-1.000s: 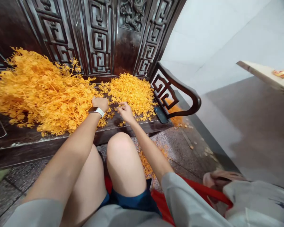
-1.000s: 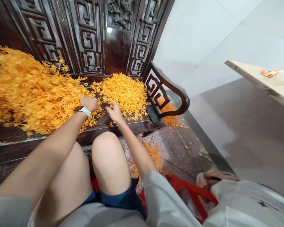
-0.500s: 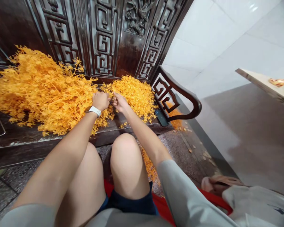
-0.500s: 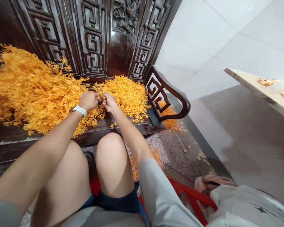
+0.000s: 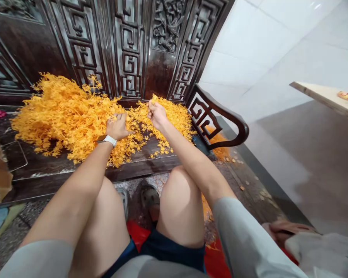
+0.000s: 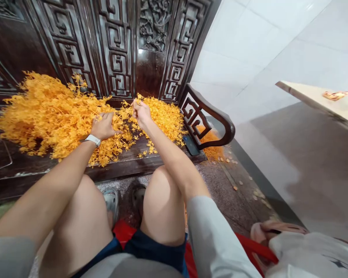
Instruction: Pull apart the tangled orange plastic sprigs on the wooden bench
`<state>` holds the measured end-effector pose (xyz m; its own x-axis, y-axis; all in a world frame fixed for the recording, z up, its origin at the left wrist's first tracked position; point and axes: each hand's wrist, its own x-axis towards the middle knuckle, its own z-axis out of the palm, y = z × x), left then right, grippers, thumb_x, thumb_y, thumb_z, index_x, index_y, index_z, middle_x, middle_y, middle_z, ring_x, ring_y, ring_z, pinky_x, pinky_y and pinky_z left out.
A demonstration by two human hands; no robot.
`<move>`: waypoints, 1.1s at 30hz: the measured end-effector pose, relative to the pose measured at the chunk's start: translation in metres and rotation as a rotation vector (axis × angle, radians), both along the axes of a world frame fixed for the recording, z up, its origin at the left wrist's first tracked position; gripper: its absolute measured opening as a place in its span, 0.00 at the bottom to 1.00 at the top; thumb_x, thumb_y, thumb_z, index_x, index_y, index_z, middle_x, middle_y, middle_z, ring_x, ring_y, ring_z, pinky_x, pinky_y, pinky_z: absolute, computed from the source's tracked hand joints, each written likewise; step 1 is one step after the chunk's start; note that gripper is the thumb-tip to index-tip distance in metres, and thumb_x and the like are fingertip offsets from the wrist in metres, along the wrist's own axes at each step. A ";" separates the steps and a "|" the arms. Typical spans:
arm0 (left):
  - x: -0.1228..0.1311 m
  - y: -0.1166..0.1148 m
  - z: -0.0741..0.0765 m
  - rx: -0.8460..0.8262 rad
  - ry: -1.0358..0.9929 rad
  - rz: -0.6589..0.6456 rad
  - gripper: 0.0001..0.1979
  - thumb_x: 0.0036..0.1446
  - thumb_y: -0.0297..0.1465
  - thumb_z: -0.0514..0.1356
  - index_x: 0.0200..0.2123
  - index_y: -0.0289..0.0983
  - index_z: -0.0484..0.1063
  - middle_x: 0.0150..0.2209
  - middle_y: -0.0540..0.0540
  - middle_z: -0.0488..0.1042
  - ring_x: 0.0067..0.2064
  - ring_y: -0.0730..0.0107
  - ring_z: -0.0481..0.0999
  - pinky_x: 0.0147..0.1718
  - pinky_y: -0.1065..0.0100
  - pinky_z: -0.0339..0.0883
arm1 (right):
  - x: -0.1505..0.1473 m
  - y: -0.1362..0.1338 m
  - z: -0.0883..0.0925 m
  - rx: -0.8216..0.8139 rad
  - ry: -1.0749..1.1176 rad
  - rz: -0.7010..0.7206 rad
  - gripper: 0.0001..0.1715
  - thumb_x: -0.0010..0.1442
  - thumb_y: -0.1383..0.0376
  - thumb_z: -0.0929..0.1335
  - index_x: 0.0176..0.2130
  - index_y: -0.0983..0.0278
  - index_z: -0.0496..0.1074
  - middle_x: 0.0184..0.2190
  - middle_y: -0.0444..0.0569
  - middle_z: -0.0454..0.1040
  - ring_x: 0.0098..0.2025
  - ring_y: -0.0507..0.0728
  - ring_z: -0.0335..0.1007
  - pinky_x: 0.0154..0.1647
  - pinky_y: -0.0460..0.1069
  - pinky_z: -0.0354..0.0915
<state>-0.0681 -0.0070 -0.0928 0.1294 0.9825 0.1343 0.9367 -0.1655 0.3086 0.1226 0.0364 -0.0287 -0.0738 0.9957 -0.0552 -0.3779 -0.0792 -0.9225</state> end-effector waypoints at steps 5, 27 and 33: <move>-0.003 -0.007 0.004 0.020 -0.007 0.028 0.54 0.56 0.48 0.64 0.79 0.38 0.44 0.79 0.34 0.49 0.78 0.40 0.49 0.71 0.43 0.55 | 0.018 0.001 0.016 -0.006 0.037 -0.113 0.19 0.75 0.69 0.66 0.30 0.64 0.66 0.19 0.37 0.60 0.20 0.45 0.47 0.20 0.42 0.47; -0.034 -0.018 0.011 -0.315 0.091 0.038 0.76 0.43 0.70 0.63 0.80 0.31 0.37 0.78 0.22 0.46 0.79 0.31 0.48 0.74 0.45 0.45 | 0.060 -0.034 0.070 0.196 0.092 -0.131 0.20 0.74 0.62 0.67 0.30 0.60 0.61 0.21 0.37 0.51 0.21 0.49 0.41 0.18 0.43 0.50; -0.050 -0.018 -0.003 -0.487 0.189 0.023 0.80 0.37 0.68 0.70 0.80 0.30 0.38 0.75 0.19 0.54 0.78 0.24 0.47 0.73 0.43 0.45 | 0.089 -0.063 0.127 0.220 0.874 0.039 0.18 0.75 0.68 0.64 0.31 0.59 0.69 0.19 0.37 0.61 0.16 0.46 0.46 0.15 0.42 0.47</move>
<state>-0.1176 -0.0251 -0.0956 0.0854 0.9282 -0.3623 0.9851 -0.0241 0.1705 0.2112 -0.0264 0.0986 -0.0341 0.9730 0.2283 -0.9523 0.0377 -0.3029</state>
